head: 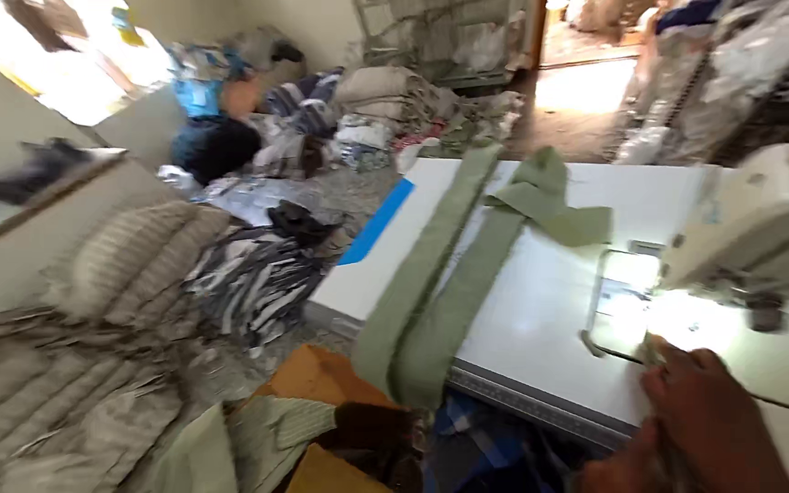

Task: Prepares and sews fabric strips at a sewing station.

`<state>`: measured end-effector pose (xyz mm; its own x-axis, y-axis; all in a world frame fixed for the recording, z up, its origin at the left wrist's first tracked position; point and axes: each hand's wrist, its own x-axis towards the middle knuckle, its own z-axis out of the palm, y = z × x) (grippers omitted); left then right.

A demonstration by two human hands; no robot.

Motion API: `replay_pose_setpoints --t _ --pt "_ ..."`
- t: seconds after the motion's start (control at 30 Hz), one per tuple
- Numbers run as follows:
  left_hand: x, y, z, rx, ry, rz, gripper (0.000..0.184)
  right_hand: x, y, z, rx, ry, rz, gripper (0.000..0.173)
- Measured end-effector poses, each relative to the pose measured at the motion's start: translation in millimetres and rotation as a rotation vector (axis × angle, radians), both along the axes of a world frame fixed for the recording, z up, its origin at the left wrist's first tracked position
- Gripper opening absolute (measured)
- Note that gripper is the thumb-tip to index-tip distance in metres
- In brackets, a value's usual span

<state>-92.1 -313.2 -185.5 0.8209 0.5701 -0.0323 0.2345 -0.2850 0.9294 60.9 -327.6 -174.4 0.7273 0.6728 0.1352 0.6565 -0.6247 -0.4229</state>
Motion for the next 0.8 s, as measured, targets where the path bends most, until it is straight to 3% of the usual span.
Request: replay_pose_setpoints --t 0.17,0.4,0.5,0.67,0.73,0.8 --pt "-3.4 9.9 -8.3 -0.077 -0.029 -0.097 0.052 -2.4 6.5 8.6 -0.116 0.023 -0.060 0.041" --pt "1.5 22.3 -6.5 -0.097 -0.012 -0.108 0.050 -3.5 9.8 13.4 -0.090 0.046 -0.089 0.045" --pt "-0.9 27.2 -2.5 -0.192 -0.046 -0.104 0.050 -26.0 -17.7 25.8 0.076 0.231 -0.062 0.038" --pt "-22.2 18.9 3.3 -0.307 -0.106 -0.107 0.055 -89.4 -72.6 60.8 0.174 0.806 0.130 0.031" --pt "-26.1 16.7 2.4 -0.264 -0.085 -0.109 0.049 -84.2 -70.3 53.8 0.219 0.739 0.094 0.029" --pt "-24.7 14.8 -5.0 -0.180 -0.059 -0.126 0.046 -61.3 -51.7 32.9 0.216 0.418 -0.013 0.030"
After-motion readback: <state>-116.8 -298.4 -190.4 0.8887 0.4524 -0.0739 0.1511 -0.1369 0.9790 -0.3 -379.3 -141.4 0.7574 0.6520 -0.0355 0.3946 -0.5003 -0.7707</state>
